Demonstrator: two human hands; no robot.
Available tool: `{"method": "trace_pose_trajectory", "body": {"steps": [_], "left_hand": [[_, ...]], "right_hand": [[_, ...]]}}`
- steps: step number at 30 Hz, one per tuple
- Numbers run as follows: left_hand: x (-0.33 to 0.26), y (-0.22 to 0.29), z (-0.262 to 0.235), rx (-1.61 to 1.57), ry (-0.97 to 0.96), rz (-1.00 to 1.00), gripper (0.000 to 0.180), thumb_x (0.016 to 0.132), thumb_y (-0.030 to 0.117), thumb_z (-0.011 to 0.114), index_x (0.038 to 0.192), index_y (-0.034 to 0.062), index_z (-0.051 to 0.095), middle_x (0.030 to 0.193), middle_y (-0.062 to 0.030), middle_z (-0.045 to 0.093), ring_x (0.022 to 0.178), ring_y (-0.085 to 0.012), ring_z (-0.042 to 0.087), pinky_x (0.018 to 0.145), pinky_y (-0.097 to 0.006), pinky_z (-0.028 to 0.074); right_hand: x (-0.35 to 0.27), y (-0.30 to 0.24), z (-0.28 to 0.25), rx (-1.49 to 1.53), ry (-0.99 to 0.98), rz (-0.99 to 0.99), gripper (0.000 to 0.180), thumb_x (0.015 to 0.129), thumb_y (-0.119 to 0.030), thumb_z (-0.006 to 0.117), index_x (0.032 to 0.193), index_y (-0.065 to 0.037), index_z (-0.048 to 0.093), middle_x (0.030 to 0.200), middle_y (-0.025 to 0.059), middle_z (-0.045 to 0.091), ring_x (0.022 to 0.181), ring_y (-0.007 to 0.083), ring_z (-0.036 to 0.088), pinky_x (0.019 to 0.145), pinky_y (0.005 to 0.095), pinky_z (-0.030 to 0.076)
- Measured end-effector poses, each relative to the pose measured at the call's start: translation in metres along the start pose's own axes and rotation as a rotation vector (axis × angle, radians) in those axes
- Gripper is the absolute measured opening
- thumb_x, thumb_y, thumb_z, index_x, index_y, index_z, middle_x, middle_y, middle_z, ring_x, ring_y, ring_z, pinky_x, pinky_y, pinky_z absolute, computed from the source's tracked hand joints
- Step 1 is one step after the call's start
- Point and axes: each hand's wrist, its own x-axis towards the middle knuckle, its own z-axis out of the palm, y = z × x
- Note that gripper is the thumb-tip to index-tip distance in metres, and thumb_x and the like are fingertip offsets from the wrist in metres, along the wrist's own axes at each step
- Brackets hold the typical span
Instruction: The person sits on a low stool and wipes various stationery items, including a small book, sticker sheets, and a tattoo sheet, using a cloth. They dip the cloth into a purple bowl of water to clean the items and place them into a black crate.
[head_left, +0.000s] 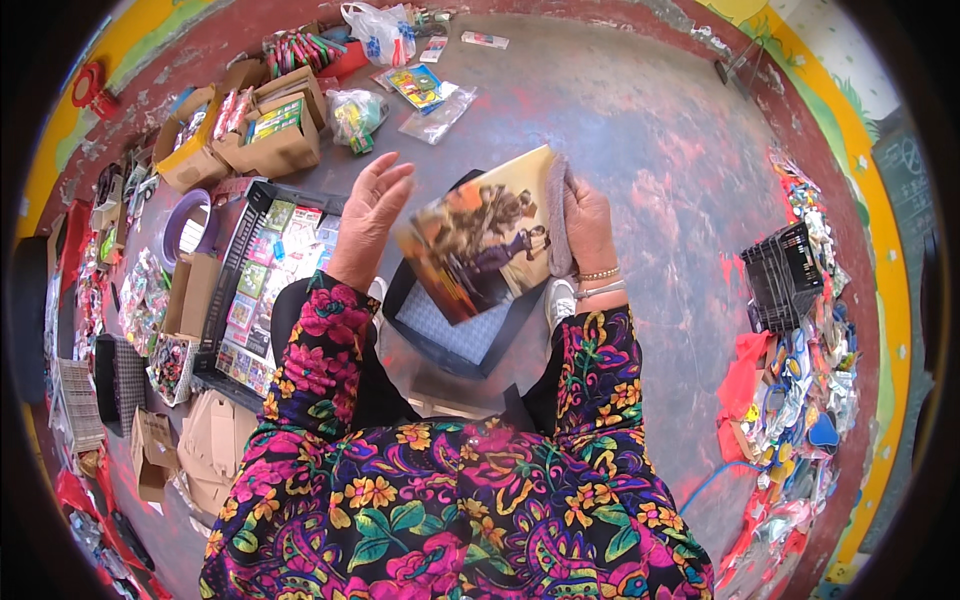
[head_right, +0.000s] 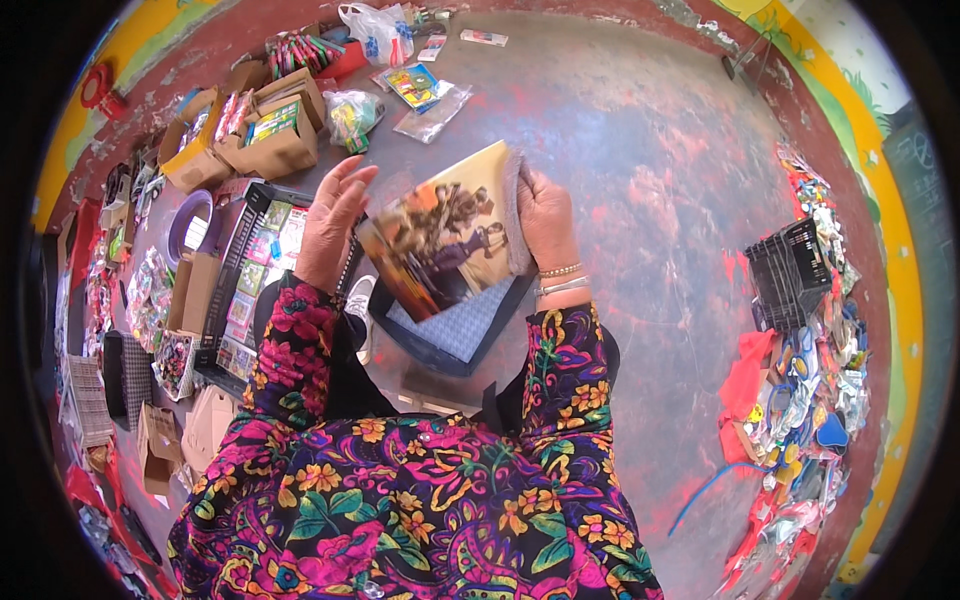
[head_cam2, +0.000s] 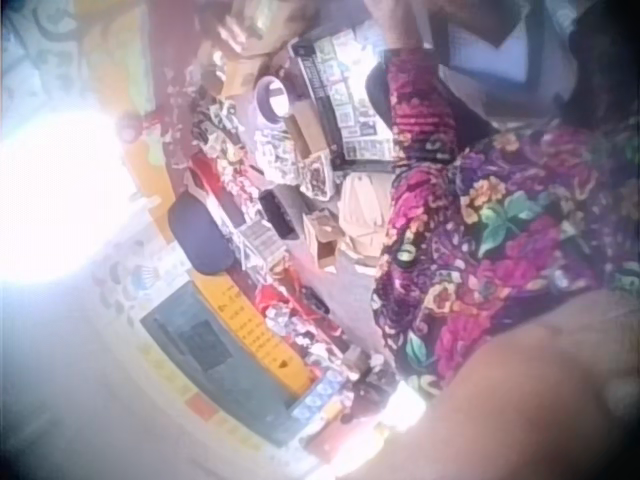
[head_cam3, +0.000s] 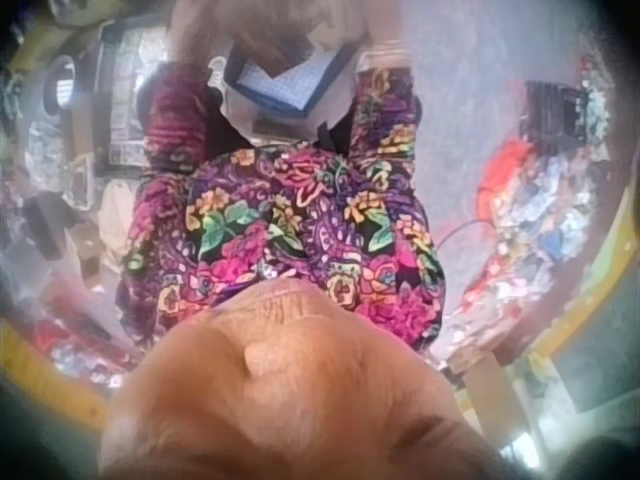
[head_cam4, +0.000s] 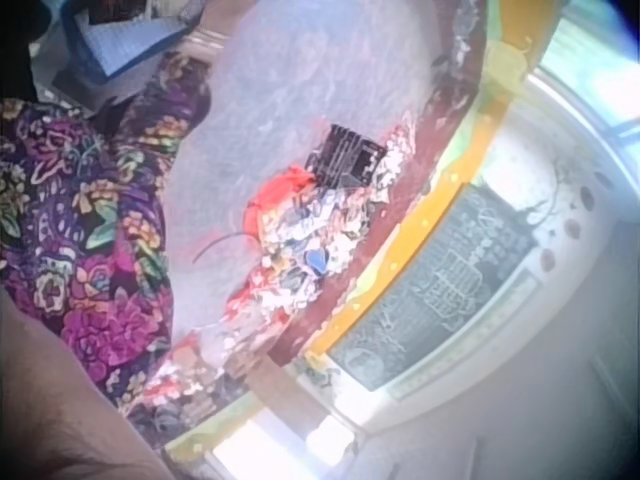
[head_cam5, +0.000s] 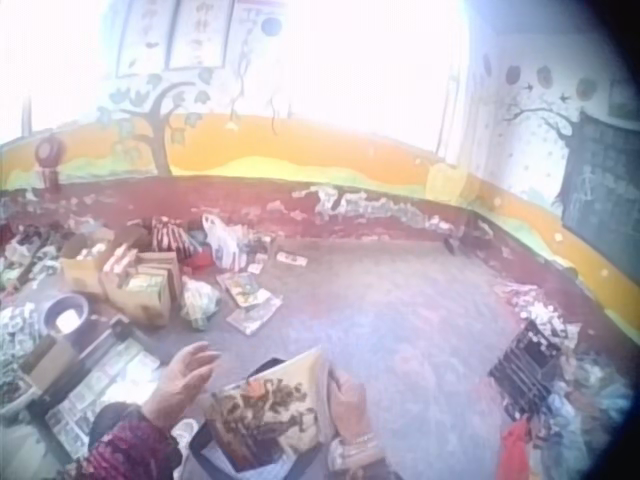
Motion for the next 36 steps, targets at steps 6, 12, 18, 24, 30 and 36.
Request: {"method": "trace_pose_trajectory", "body": {"steps": [6,12,18,24,30,36], "left_hand": [[-0.006,0.003,0.011,0.208,-0.597,-0.468,0.039,0.081,0.019,0.065,0.112,-0.0009,0.053,0.098,-0.0048,0.060,0.088,-0.0115,0.055,0.078,-0.026,0.044],[-0.017,-0.014,0.023,0.119,-0.680,-0.585,0.032,0.083,0.020,0.063,0.106,-0.0009,0.057,0.093,-0.0010,0.061,0.080,-0.0080,0.053,0.070,-0.024,0.043],[-0.015,-0.007,0.009,-0.213,-0.431,-0.546,0.033,0.084,0.015,0.060,0.111,-0.0027,0.053,0.104,-0.0076,0.060,0.093,-0.0159,0.058,0.082,-0.030,0.046],[-0.015,0.011,0.001,-0.374,-0.240,-0.418,0.033,0.086,0.015,0.056,0.115,0.0003,0.049,0.103,-0.0070,0.059,0.091,-0.0169,0.059,0.080,-0.031,0.048],[-0.020,-0.001,0.017,-0.189,-0.324,-0.415,0.031,0.086,0.016,0.056,0.113,0.0003,0.052,0.102,-0.0048,0.059,0.086,-0.0124,0.058,0.076,-0.026,0.047],[-0.022,-0.020,0.018,-0.186,-0.298,-0.398,0.031,0.087,0.017,0.056,0.112,-0.0010,0.052,0.101,-0.0044,0.059,0.085,-0.0114,0.056,0.075,-0.025,0.045]], "right_hand": [[-0.014,-0.020,0.019,-0.282,-0.333,-0.248,0.022,0.088,-0.021,0.050,0.100,-0.004,0.059,0.079,0.0195,0.057,0.065,0.0307,0.056,0.061,0.0310,0.044],[-0.012,-0.013,0.022,-0.401,-0.176,-0.346,0.022,0.087,-0.025,0.050,0.080,-0.005,0.057,0.066,0.0188,0.051,0.063,0.0377,0.052,0.053,0.0408,0.041],[0.002,0.019,-0.044,-0.919,0.166,-0.500,0.018,0.083,-0.017,0.054,0.092,-0.003,0.061,0.071,0.0162,0.060,0.066,0.0329,0.059,0.056,0.0357,0.047],[-0.011,0.007,-0.030,0.087,-0.017,-0.128,0.030,0.075,-0.011,0.064,0.103,-0.002,0.057,0.094,0.0157,0.064,0.085,0.0265,0.063,0.071,0.0316,0.049],[-0.019,-0.013,0.037,1.036,-0.031,0.451,0.020,0.087,-0.018,0.057,0.101,-0.003,0.059,0.091,0.0023,0.063,0.080,0.0145,0.060,0.074,0.0269,0.048],[-0.019,0.002,0.048,0.830,-0.090,0.403,0.021,0.088,-0.018,0.057,0.097,0.000,0.060,0.089,0.0028,0.063,0.077,0.0091,0.058,0.069,0.0223,0.046]]}}
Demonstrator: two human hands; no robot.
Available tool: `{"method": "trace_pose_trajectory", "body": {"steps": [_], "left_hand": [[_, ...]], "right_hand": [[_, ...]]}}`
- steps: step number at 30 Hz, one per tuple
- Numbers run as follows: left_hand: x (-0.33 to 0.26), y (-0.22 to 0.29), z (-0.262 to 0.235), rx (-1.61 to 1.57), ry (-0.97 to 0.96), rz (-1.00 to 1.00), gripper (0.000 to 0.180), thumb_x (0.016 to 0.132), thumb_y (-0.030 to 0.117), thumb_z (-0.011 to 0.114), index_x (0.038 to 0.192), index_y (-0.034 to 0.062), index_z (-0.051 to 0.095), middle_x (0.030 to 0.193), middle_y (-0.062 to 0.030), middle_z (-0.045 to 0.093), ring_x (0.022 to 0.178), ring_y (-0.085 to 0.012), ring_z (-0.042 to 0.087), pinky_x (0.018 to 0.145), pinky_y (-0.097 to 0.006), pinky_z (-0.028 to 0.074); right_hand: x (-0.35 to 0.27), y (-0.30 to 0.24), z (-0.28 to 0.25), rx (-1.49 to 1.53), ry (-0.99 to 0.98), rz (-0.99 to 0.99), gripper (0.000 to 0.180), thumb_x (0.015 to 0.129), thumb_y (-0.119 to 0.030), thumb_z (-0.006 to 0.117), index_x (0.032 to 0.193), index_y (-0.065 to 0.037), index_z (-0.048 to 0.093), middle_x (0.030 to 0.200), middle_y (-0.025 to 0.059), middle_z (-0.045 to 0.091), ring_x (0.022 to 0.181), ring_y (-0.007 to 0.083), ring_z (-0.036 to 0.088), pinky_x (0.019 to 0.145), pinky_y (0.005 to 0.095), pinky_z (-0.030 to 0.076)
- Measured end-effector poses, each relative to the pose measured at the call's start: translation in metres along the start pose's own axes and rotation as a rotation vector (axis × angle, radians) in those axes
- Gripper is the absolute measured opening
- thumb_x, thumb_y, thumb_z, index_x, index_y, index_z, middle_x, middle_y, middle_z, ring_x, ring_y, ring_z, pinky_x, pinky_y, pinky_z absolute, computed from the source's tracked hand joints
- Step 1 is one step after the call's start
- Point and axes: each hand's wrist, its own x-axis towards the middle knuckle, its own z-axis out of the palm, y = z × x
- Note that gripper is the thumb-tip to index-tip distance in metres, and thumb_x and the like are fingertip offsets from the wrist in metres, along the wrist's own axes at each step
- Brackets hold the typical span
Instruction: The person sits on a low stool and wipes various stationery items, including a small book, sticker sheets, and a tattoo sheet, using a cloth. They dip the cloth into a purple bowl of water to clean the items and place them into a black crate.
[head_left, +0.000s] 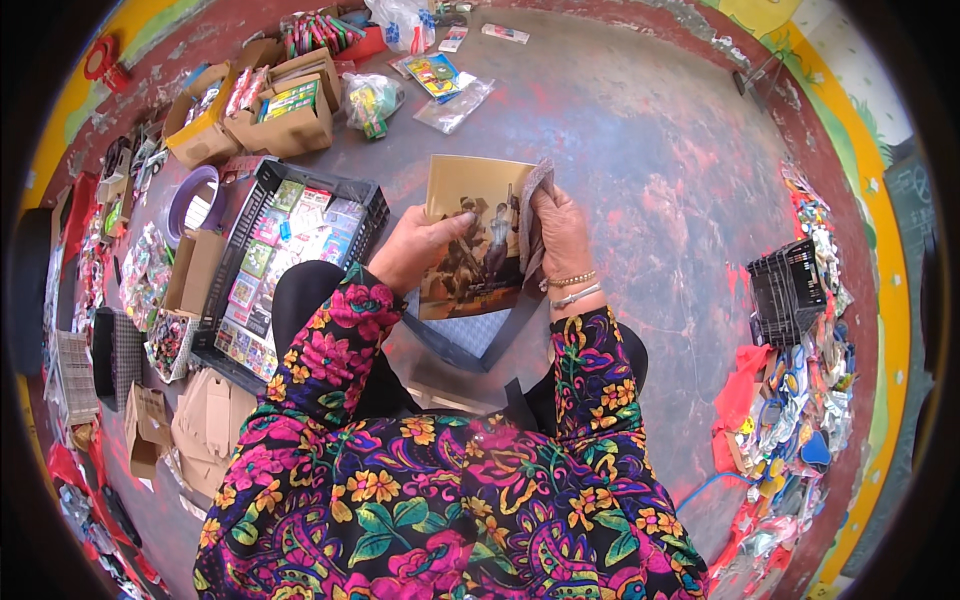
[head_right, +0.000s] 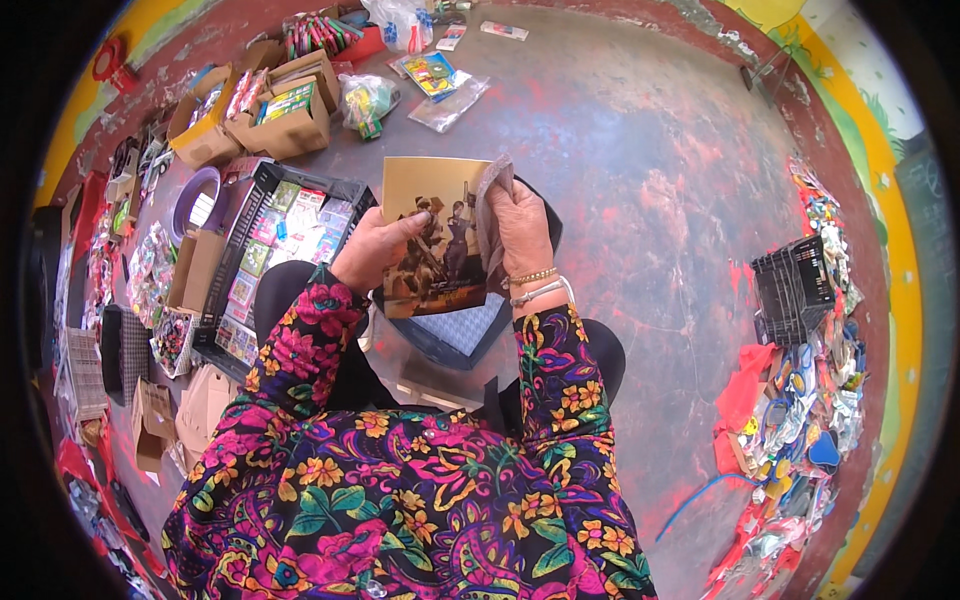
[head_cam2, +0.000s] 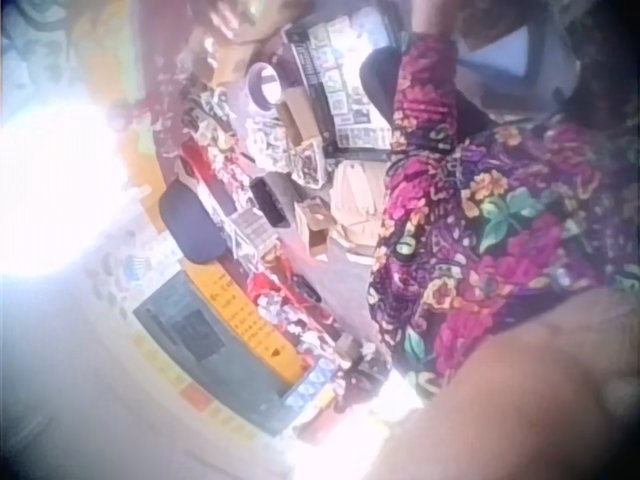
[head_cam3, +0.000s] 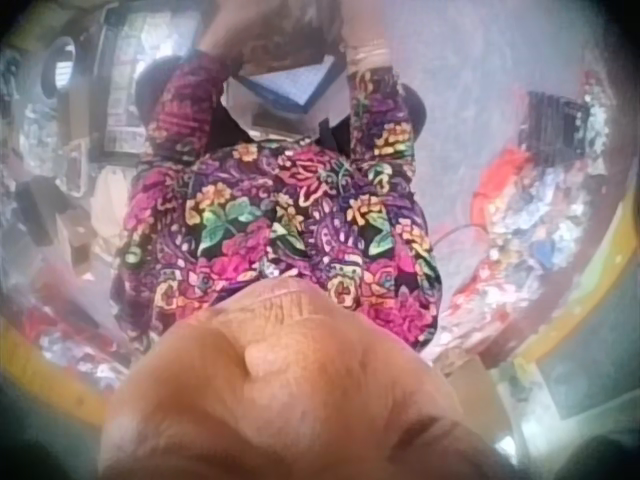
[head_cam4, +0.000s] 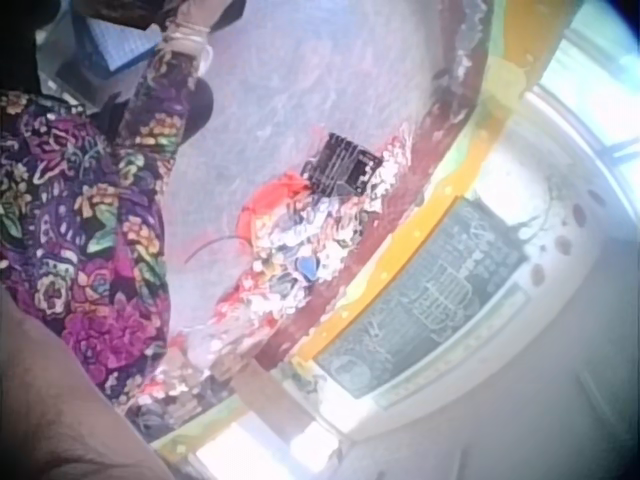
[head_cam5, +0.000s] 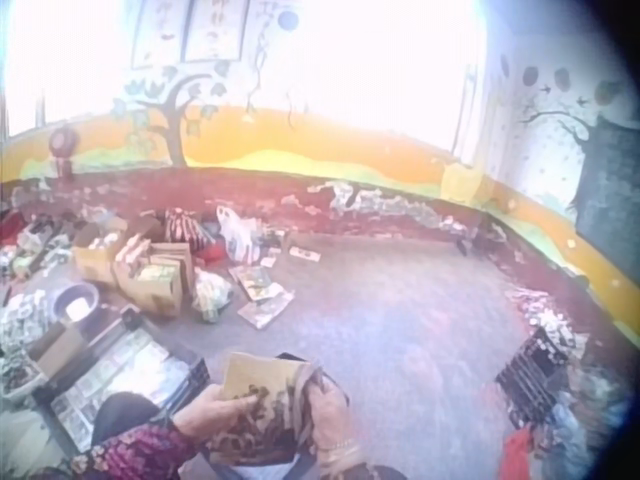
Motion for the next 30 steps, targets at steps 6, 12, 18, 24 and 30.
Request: {"method": "trace_pose_trajectory", "body": {"steps": [6,12,18,24,30], "left_hand": [[0.002,0.021,-0.015,-0.080,0.247,0.074,0.024,0.087,0.018,0.055,0.106,0.0033,0.055,0.088,-0.0021,0.061,0.051,-0.0024,0.045,0.043,-0.017,0.034],[0.004,0.027,-0.024,-0.353,0.272,0.201,0.024,0.088,0.014,0.052,0.108,0.0011,0.053,0.092,-0.0079,0.061,0.078,-0.0170,0.061,0.069,-0.030,0.051],[0.009,0.026,-0.031,-0.439,0.261,0.332,0.025,0.089,0.014,0.050,0.111,0.0011,0.050,0.097,-0.0089,0.060,0.082,-0.0197,0.061,0.073,-0.033,0.051],[0.009,0.022,-0.020,-0.524,0.232,0.391,0.030,0.088,0.015,0.054,0.116,0.0053,0.048,0.102,-0.0073,0.060,0.089,-0.0202,0.061,0.077,-0.034,0.051],[0.021,0.000,-0.017,-0.504,0.279,0.364,0.032,0.088,0.022,0.056,0.115,0.0074,0.048,0.109,-0.0068,0.056,0.101,-0.0191,0.054,0.085,-0.038,0.045]], "right_hand": [[-0.003,0.014,0.001,-0.158,-0.109,0.105,0.018,0.087,-0.013,0.058,0.095,0.002,0.060,0.085,0.0018,0.062,0.072,0.0078,0.057,0.065,0.0211,0.046],[-0.008,0.012,-0.001,-0.085,-0.225,0.279,0.020,0.085,-0.009,0.058,0.102,0.002,0.057,0.088,0.0040,0.064,0.075,0.0110,0.061,0.068,0.0243,0.050],[-0.021,0.011,0.018,0.101,-0.081,0.245,0.024,0.083,-0.009,0.060,0.105,0.000,0.055,0.091,0.0060,0.063,0.070,0.0142,0.062,0.064,0.0251,0.052],[-0.033,0.009,0.017,0.322,-0.195,0.256,0.030,0.082,-0.013,0.063,0.109,-0.003,0.054,0.093,0.0047,0.062,0.078,0.0156,0.062,0.069,0.0274,0.051],[-0.029,0.016,0.026,0.166,0.067,0.015,0.027,0.081,-0.009,0.064,0.106,0.000,0.057,0.095,0.0049,0.063,0.081,0.0139,0.061,0.074,0.0254,0.049]]}}
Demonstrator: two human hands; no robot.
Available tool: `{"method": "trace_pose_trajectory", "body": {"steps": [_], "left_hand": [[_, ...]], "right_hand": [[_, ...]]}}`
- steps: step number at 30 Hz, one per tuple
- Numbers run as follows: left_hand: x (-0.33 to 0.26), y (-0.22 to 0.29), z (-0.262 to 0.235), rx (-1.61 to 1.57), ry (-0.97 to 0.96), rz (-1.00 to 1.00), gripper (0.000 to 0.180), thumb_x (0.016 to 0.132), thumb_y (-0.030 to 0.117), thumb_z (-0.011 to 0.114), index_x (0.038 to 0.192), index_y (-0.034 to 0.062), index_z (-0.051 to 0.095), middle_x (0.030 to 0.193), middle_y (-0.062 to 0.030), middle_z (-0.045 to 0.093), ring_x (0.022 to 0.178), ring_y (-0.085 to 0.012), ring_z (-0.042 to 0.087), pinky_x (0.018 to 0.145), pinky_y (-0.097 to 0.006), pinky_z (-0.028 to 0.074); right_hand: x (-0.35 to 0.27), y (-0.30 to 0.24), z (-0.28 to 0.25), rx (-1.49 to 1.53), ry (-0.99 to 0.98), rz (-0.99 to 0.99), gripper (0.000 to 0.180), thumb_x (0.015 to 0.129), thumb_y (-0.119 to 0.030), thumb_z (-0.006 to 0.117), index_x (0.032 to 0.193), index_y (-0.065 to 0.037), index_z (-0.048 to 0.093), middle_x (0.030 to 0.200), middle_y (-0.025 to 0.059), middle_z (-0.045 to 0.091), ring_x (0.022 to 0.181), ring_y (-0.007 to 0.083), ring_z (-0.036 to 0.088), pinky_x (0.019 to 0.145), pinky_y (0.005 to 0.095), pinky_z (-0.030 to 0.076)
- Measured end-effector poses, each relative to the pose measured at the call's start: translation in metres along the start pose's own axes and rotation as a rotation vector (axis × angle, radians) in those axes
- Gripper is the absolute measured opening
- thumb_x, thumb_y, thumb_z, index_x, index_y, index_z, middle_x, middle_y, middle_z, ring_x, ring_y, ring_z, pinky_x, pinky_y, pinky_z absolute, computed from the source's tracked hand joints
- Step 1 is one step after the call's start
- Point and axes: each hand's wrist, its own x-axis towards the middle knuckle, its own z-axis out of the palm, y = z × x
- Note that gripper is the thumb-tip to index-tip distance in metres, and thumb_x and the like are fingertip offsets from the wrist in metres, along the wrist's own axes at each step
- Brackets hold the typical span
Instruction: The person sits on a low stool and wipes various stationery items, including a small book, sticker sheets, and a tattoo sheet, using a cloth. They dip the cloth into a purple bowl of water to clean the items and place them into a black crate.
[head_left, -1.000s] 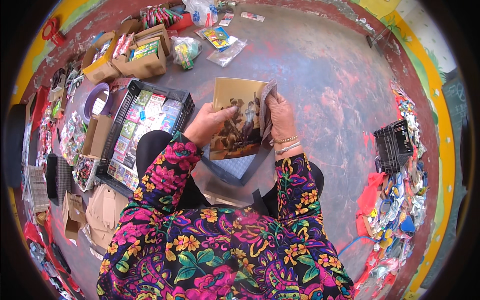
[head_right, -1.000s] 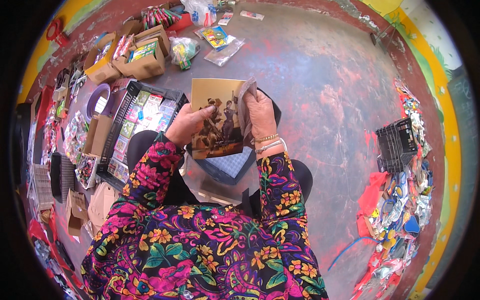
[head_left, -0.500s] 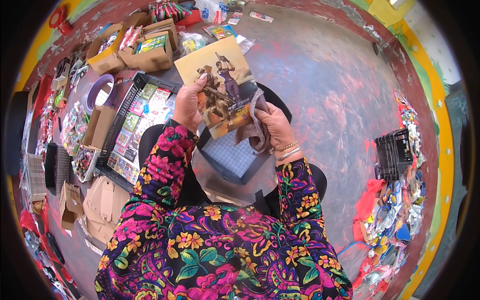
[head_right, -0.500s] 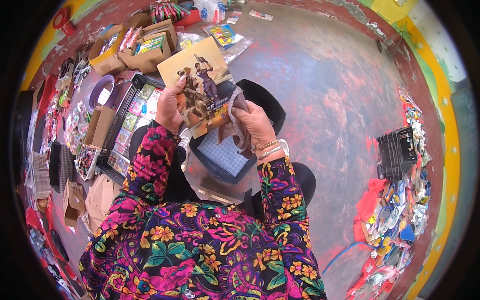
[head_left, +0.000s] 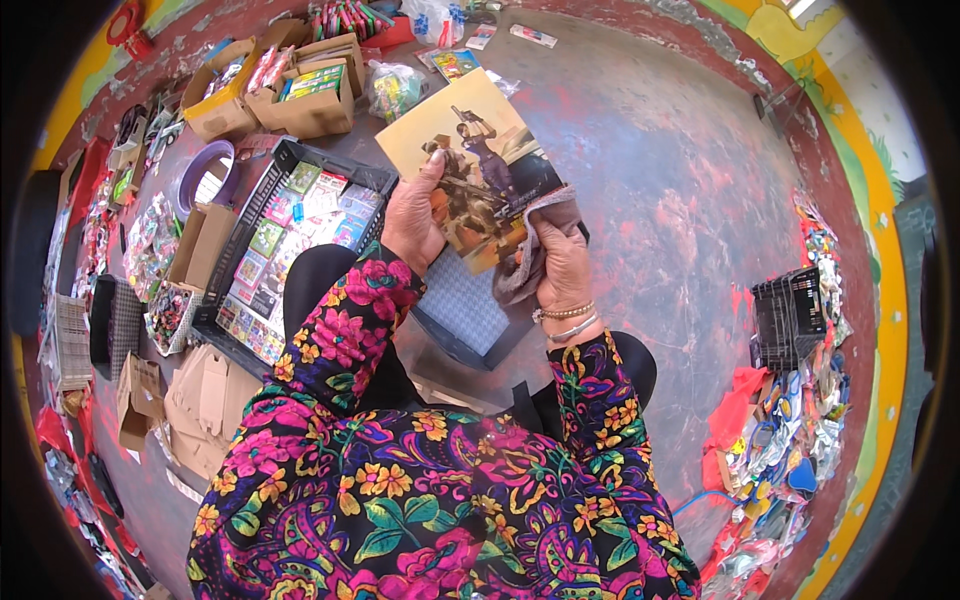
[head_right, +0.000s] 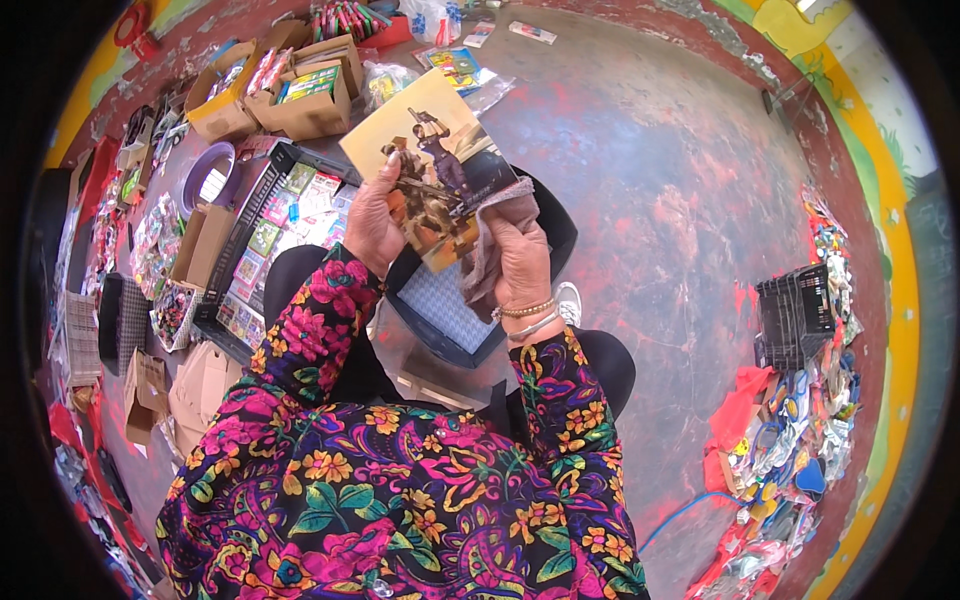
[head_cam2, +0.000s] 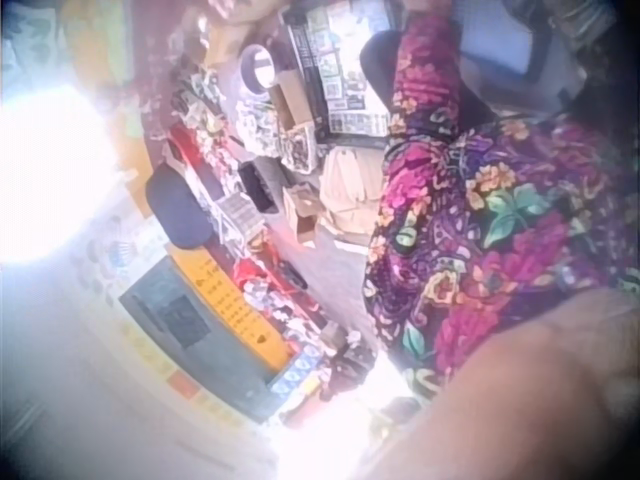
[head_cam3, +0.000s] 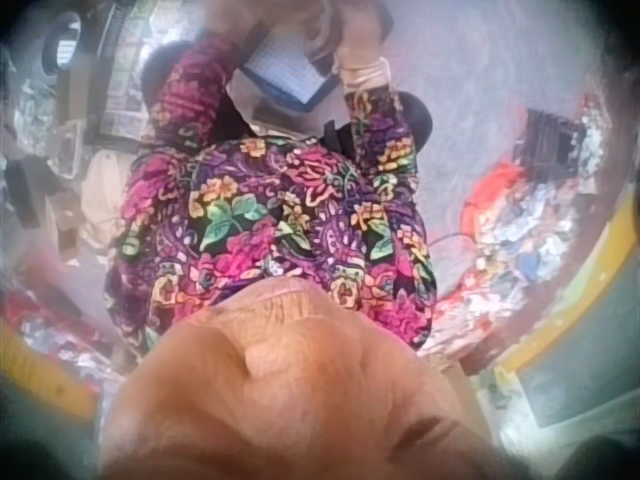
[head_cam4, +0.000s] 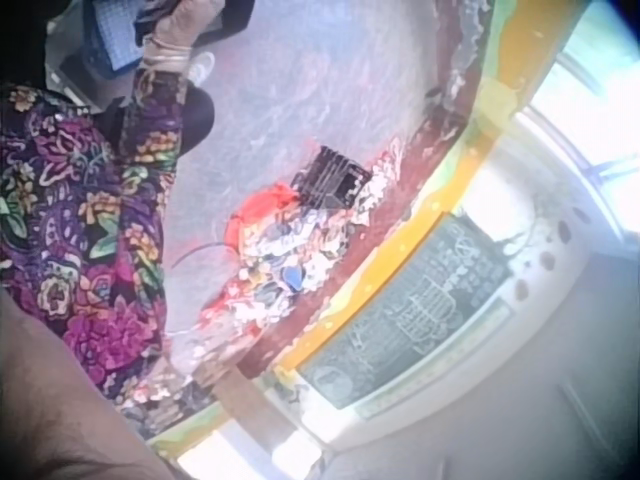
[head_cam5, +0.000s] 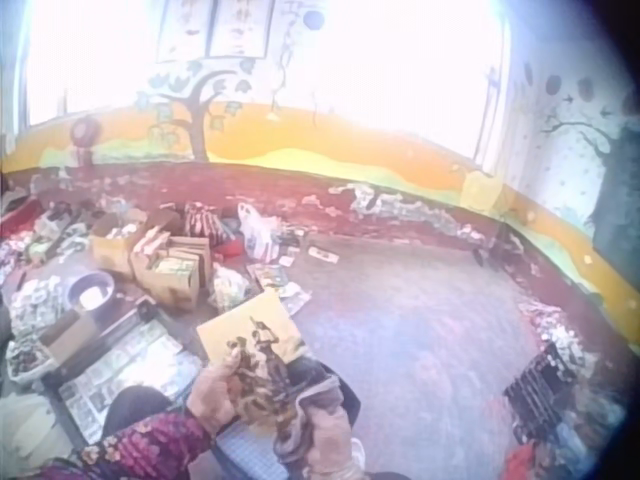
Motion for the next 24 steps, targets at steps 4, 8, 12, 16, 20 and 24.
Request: {"method": "trace_pose_trajectory", "body": {"steps": [4,8,12,16,20,24], "left_hand": [[0.003,-0.011,-0.008,0.065,0.205,-0.148,0.051,0.084,0.041,0.059,0.123,0.0132,0.042,0.120,-0.0063,0.048,0.117,-0.0194,0.040,0.100,-0.039,0.028],[-0.004,-0.011,0.002,-0.132,-0.220,-0.148,0.056,0.084,0.041,0.056,0.125,0.0067,0.038,0.120,-0.0133,0.049,0.110,-0.0253,0.048,0.095,-0.040,0.036],[0.008,-0.016,-0.021,-0.071,0.042,-0.265,0.035,0.093,0.023,0.042,0.121,0.0027,0.039,0.109,-0.0142,0.055,0.093,-0.0257,0.058,0.084,-0.038,0.047],[0.010,-0.001,-0.019,-0.017,0.093,-0.192,0.032,0.094,0.019,0.038,0.121,0.0032,0.040,0.105,-0.0153,0.056,0.090,-0.0290,0.059,0.081,-0.040,0.049],[0.010,0.013,-0.020,-0.081,0.018,-0.084,0.033,0.094,0.020,0.037,0.122,0.0038,0.038,0.109,-0.0156,0.055,0.094,-0.0295,0.058,0.083,-0.043,0.048],[-0.002,0.010,-0.003,-0.075,-0.052,-0.158,0.038,0.094,0.026,0.037,0.124,0.0021,0.037,0.113,-0.0160,0.053,0.102,-0.0305,0.054,0.088,-0.042,0.045]], "right_hand": [[-0.004,-0.004,0.007,-0.867,-0.049,-0.555,0.028,0.080,-0.003,0.063,0.108,-0.001,0.059,0.089,0.0072,0.065,0.082,0.0114,0.061,0.073,0.0240,0.047],[-0.017,0.007,0.013,-1.724,-0.219,-0.970,0.032,0.069,-0.003,0.056,0.100,-0.004,0.060,0.079,0.0116,0.060,0.072,0.0285,0.059,0.063,0.0353,0.049],[-0.027,0.031,0.015,-1.751,-0.412,-0.995,0.029,0.073,-0.007,0.054,0.102,-0.004,0.059,0.082,0.0109,0.061,0.074,0.0263,0.060,0.062,0.0349,0.049],[-0.037,0.025,0.029,-1.702,-0.478,-0.809,0.027,0.074,-0.006,0.056,0.101,-0.002,0.059,0.086,0.0140,0.062,0.076,0.0242,0.062,0.063,0.0322,0.050],[-0.032,-0.012,0.021,-0.981,-0.399,-0.388,0.019,0.084,-0.009,0.056,0.100,-0.001,0.061,0.089,0.0094,0.065,0.077,0.0160,0.062,0.066,0.0274,0.050],[-0.026,-0.042,0.020,-0.224,0.024,-0.216,0.019,0.090,-0.015,0.053,0.102,-0.002,0.059,0.085,0.0011,0.062,0.072,0.0070,0.057,0.063,0.0215,0.048]]}}
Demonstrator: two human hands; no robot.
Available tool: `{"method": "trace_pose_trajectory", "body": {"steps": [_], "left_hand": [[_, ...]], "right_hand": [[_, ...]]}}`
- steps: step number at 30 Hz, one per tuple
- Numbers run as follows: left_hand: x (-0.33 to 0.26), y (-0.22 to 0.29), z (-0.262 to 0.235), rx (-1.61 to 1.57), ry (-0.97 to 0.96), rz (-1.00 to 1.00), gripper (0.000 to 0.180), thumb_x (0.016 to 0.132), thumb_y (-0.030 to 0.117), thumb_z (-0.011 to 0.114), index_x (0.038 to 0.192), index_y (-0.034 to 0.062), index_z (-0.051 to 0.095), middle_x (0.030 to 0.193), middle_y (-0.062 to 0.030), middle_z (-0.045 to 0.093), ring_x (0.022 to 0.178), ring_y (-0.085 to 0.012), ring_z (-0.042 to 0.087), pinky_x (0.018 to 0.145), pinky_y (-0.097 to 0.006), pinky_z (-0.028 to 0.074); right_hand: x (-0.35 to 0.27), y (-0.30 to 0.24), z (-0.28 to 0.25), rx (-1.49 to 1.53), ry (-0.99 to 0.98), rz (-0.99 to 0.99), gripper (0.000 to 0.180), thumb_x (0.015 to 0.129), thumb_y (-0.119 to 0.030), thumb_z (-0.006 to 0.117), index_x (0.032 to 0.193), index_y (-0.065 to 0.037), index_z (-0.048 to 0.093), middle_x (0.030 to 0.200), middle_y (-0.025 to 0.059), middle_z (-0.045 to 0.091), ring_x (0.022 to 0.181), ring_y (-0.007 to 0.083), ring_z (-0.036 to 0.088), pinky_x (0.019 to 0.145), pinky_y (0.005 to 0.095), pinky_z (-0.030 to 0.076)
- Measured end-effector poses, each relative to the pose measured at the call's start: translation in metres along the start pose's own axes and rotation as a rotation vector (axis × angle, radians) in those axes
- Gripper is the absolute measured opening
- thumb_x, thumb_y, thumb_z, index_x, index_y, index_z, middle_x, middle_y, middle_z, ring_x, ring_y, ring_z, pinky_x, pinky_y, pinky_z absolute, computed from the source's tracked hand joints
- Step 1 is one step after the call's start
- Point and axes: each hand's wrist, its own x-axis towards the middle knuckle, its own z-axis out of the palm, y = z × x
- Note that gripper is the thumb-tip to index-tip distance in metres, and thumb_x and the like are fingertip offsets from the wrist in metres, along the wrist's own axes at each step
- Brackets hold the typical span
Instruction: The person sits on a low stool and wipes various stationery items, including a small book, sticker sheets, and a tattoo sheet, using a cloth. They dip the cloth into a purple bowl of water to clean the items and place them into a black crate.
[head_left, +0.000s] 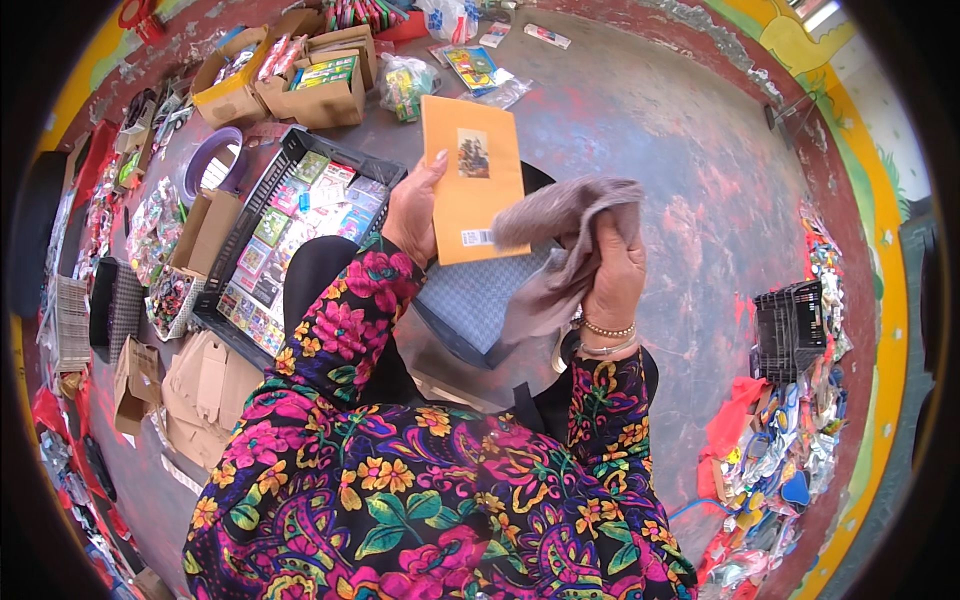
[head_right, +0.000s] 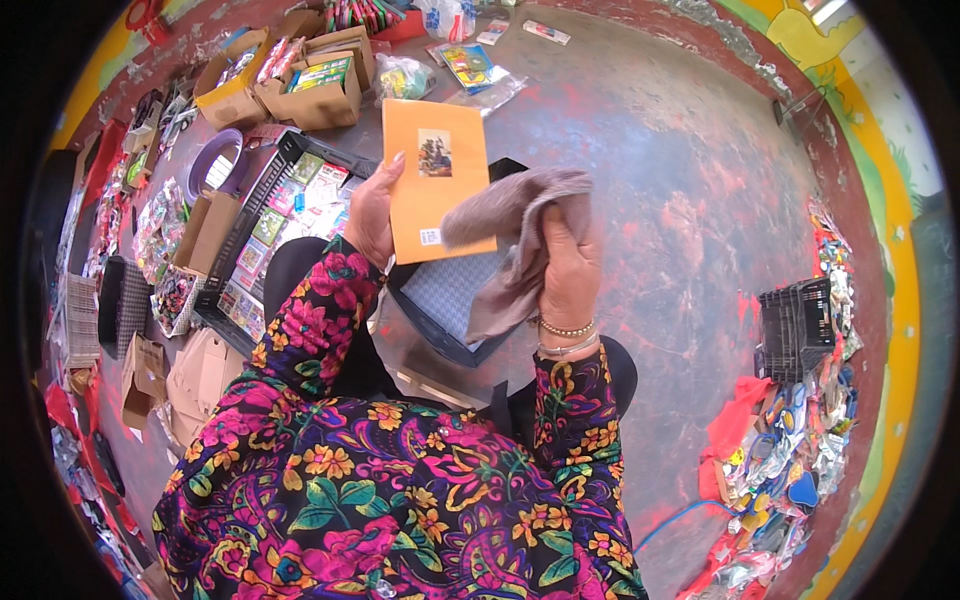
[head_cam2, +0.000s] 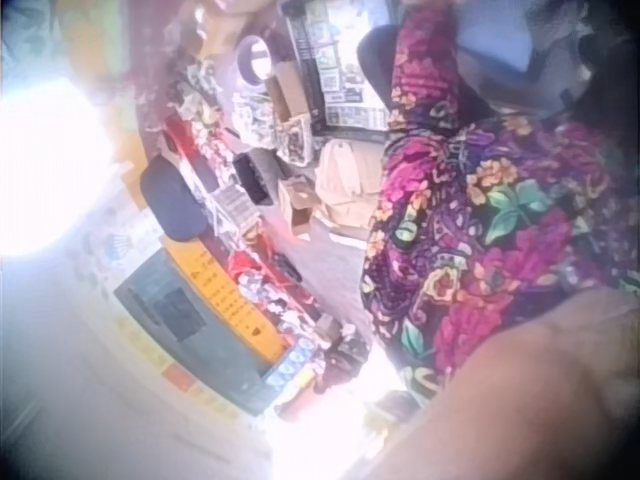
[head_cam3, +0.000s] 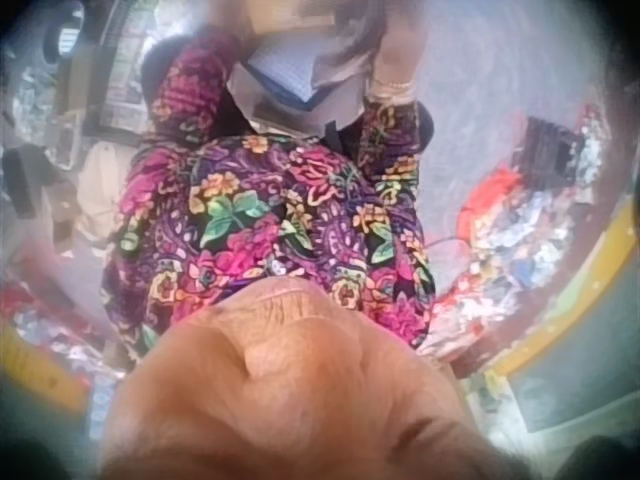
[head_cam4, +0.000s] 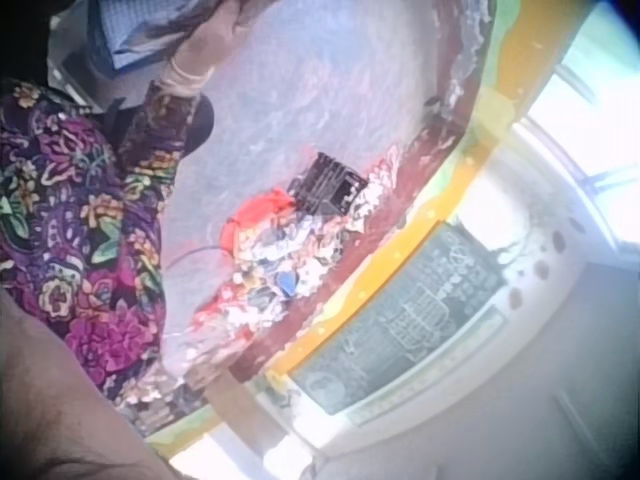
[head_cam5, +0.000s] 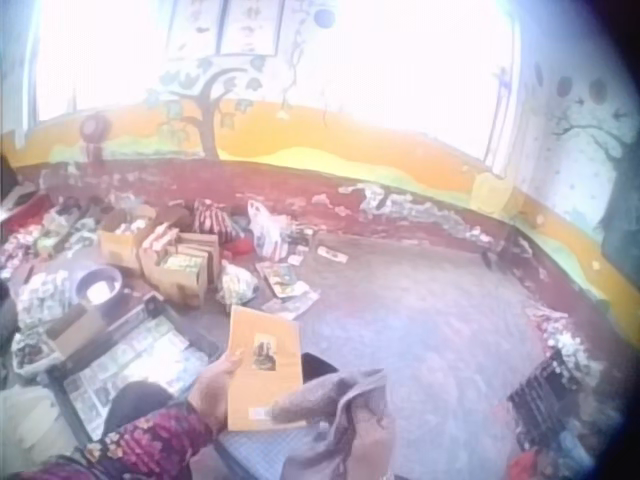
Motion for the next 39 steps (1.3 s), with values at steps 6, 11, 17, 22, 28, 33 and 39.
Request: {"method": "trace_pose_trajectory", "body": {"steps": [6,11,17,22,28,33,39], "left_hand": [[-0.024,-0.042,0.018,0.067,-0.020,-0.251,0.044,0.095,0.032,0.036,0.125,0.0004,0.042,0.117,-0.0117,0.052,0.106,-0.0197,0.052,0.091,-0.033,0.042],[-0.044,-0.042,0.038,0.198,0.071,-0.402,0.039,0.096,0.029,0.035,0.123,0.0032,0.044,0.115,-0.0065,0.052,0.104,-0.0138,0.050,0.088,-0.027,0.042],[-0.053,-0.061,0.015,0.382,-0.149,-0.352,0.047,0.096,0.037,0.032,0.130,0.0046,0.037,0.120,-0.0074,0.050,0.106,-0.0152,0.050,0.091,-0.031,0.041],[-0.045,-0.052,0.012,0.440,-0.125,-0.302,0.047,0.096,0.038,0.034,0.130,0.0055,0.037,0.120,-0.0082,0.050,0.106,-0.0166,0.050,0.092,-0.031,0.040],[-0.004,-0.023,-0.016,-0.091,0.003,-0.248,0.047,0.095,0.038,0.034,0.120,-0.0007,0.046,0.114,-0.0161,0.055,0.103,-0.0262,0.055,0.094,-0.036,0.041],[-0.011,-0.031,-0.011,-0.169,0.003,-0.222,0.044,0.095,0.034,0.035,0.122,0.0002,0.043,0.120,-0.0148,0.052,0.108,-0.0261,0.052,0.097,-0.036,0.039],[-0.025,-0.030,0.003,-0.101,-0.136,-0.309,0.044,0.094,0.034,0.039,0.125,0.0020,0.041,0.123,-0.0122,0.049,0.110,-0.0235,0.049,0.095,-0.036,0.039]], "right_hand": [[0.000,0.063,-0.003,-0.857,-0.351,-0.521,0.043,0.092,-0.024,0.043,0.129,-0.002,0.040,0.128,0.0161,0.045,0.115,0.0271,0.045,0.098,0.0421,0.030],[0.013,0.070,0.000,-1.078,-0.279,-0.685,0.043,0.088,-0.027,0.046,0.123,-0.001,0.045,0.128,0.0185,0.043,0.124,0.0376,0.032,0.105,0.0479,0.014],[0.045,0.060,-0.021,-0.862,-0.014,-0.569,0.034,0.087,-0.014,0.049,0.117,0.002,0.050,0.116,0.0212,0.051,0.112,0.0362,0.045,0.097,0.0387,0.032],[0.029,0.056,-0.004,-0.836,-0.091,-0.592,0.035,0.087,-0.013,0.048,0.119,0.003,0.047,0.119,0.0212,0.049,0.113,0.0361,0.043,0.099,0.0385,0.031],[-0.030,0.089,0.026,-1.056,-0.466,-0.609,0.045,0.087,-0.020,0.048,0.129,-0.004,0.041,0.129,0.0138,0.043,0.120,0.0300,0.040,0.102,0.0393,0.029],[-0.010,0.079,0.019,-1.312,-0.413,-0.749,0.047,0.083,-0.022,0.049,0.126,-0.003,0.044,0.130,0.0179,0.041,0.124,0.0356,0.033,0.105,0.0449,0.019],[0.026,0.075,-0.002,-0.886,0.074,-0.635,0.038,0.089,-0.026,0.044,0.116,0.000,0.050,0.109,0.0203,0.056,0.107,0.0362,0.050,0.092,0.0375,0.037]]}}
